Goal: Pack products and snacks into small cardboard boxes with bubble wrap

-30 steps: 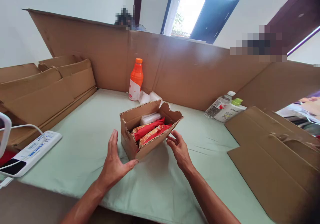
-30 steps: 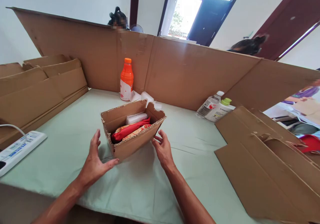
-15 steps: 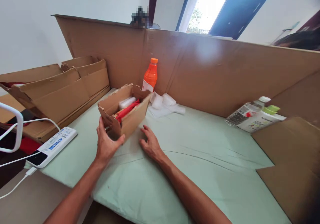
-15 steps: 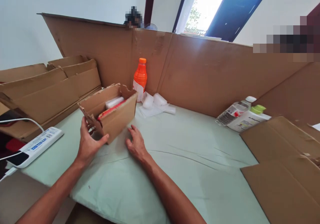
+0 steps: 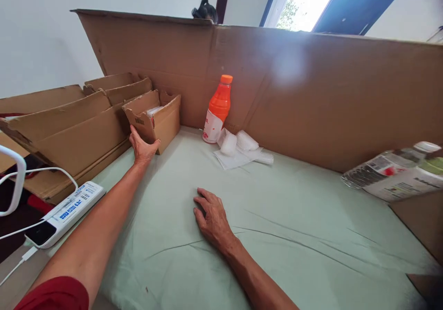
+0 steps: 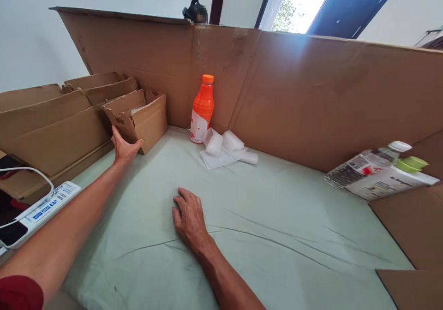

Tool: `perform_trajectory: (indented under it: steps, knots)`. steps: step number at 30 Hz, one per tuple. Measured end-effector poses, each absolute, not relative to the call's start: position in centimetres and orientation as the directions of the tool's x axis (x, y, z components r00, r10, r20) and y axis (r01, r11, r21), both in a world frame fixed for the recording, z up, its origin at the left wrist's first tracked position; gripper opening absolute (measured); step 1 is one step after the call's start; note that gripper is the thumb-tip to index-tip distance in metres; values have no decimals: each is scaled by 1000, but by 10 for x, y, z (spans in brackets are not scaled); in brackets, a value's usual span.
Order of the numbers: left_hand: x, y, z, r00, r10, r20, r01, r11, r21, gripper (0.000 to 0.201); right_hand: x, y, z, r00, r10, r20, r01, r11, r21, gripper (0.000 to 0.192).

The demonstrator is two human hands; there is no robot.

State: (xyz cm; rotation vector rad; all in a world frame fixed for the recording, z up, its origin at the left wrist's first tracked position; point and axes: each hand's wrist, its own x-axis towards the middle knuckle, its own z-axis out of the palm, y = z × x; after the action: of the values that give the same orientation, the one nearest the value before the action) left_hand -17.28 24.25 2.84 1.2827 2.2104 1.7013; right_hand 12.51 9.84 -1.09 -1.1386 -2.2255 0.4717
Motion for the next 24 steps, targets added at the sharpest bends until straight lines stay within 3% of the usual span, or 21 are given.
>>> perform_trajectory:
  steps: [5, 11, 17, 24]
  knots:
    - [-169, 249, 2, -707, 617, 345, 516, 117, 849, 93, 125, 99, -10, -453, 826, 335, 605, 561, -566, 28]
    - [-155, 241, -18, -718, 610, 334, 508, 132, 851, 84, 124, 99, -10, -456, 824, 335, 614, 564, -552, 29]
    - [-158, 240, -20, -728, 608, 317, 515, 180, 838, 41, 122, 99, -10, -456, 826, 332, 618, 562, -550, 31]
    - [-161, 236, -11, -692, 664, 285, 578, 273, 769, 39, 117, 94, -6, -449, 842, 300, 637, 537, -553, 28]
